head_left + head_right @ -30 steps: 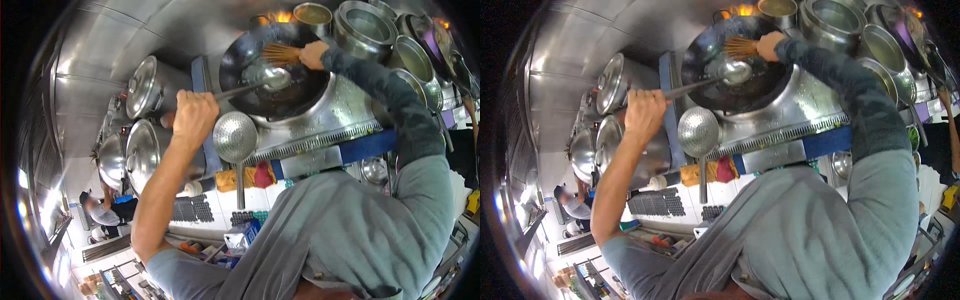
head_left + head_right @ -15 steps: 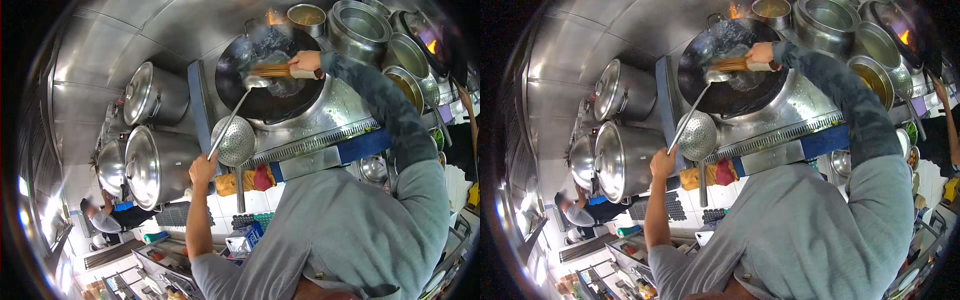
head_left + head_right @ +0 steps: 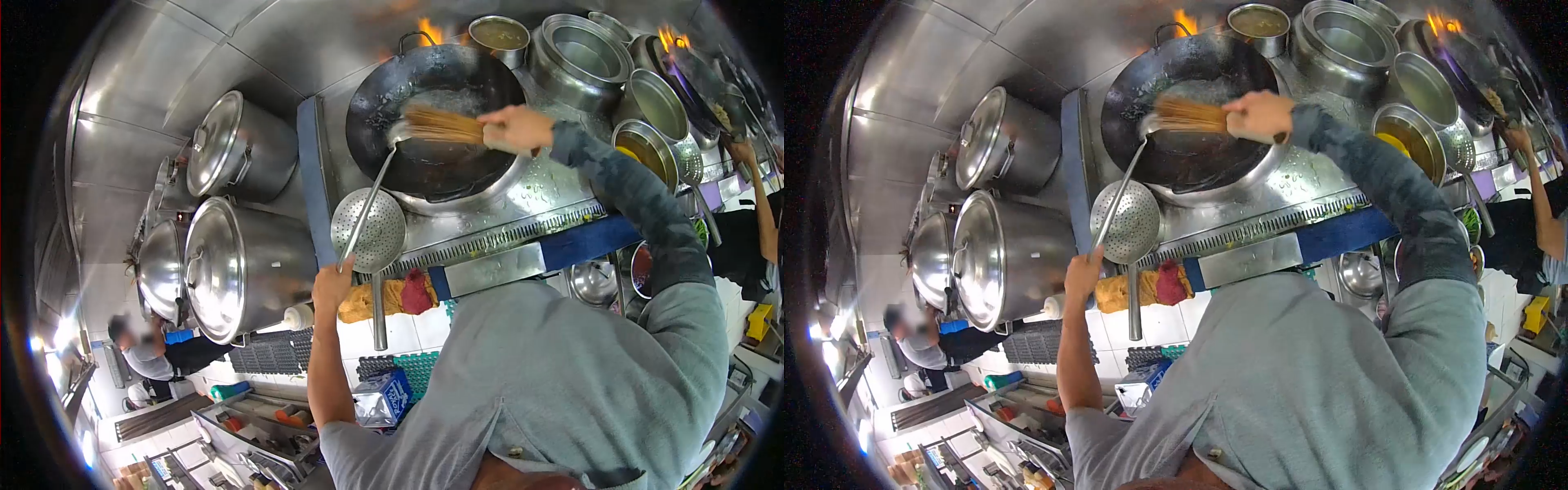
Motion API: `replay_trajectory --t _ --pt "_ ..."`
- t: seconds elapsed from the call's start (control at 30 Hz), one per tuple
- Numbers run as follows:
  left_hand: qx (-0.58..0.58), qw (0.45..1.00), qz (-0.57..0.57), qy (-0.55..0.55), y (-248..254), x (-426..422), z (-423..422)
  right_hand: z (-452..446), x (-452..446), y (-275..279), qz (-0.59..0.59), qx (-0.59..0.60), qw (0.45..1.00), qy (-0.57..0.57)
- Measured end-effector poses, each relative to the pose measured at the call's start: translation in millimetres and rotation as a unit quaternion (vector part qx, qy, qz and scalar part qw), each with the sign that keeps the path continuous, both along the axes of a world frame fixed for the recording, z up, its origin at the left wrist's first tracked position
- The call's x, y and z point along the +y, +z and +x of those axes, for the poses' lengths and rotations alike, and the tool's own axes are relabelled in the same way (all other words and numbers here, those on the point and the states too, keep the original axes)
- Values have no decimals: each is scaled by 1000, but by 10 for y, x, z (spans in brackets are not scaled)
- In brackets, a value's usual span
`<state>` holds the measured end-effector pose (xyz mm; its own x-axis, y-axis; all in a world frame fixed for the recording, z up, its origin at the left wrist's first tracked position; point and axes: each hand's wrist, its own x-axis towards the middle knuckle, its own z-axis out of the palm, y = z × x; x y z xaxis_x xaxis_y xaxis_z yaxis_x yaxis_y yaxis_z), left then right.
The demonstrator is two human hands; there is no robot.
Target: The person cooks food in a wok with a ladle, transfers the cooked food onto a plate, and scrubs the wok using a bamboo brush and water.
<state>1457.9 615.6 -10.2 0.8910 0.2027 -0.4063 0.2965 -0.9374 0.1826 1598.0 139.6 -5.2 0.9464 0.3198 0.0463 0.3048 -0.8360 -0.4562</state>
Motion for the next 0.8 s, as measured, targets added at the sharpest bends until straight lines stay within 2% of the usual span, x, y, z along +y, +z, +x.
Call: replay_trajectory --t 0.03,0.13,0.23,0.27,0.3,0.37,0.4,0.47,0.5,0.57,0.6,0.63,0.73,0.8 --pt "1 1000 7 3 -10 2 -33 -32 2 -25 -50 -4 999 0" --pt "-21 1000 22 -2 123 -83 63 97 -197 321 -93 141 985 -41" --pt "-24 1000 14 5 155 -134 69 -229 49 236 20 -11 998 -61" --pt "-15 1000 4 12 95 -145 115 -228 106 -38 -4 -20 999 -48" --pt "4 1000 2 14 49 -88 61 -256 121 19 -37 40 996 -64" --pt "-49 997 -42 -41 -65 56 -17 -12 -50 236 -85 123 986 -75" --pt "-79 993 -69 -61 -111 105 -37 -24 -75 214 -38 86 991 -95" --pt "1 990 -138 -1 -125 118 -32 -46 -34 54 54 13 991 -121" --pt "47 985 -165 26 -65 139 -82 217 -120 -484 154 -14 987 -40" --pt "122 937 -291 149 25 182 -228 637 -431 -912 256 85 955 119" --pt "155 898 -354 209 54 188 -296 540 -336 -485 282 260 922 49" --pt "205 867 -397 222 75 192 -373 332 -71 -77 287 369 883 -42" --pt "261 810 -461 251 -39 138 -572 232 274 130 280 456 836 -120" --pt "309 748 -512 286 12 110 -711 311 269 -13 297 426 844 -133"
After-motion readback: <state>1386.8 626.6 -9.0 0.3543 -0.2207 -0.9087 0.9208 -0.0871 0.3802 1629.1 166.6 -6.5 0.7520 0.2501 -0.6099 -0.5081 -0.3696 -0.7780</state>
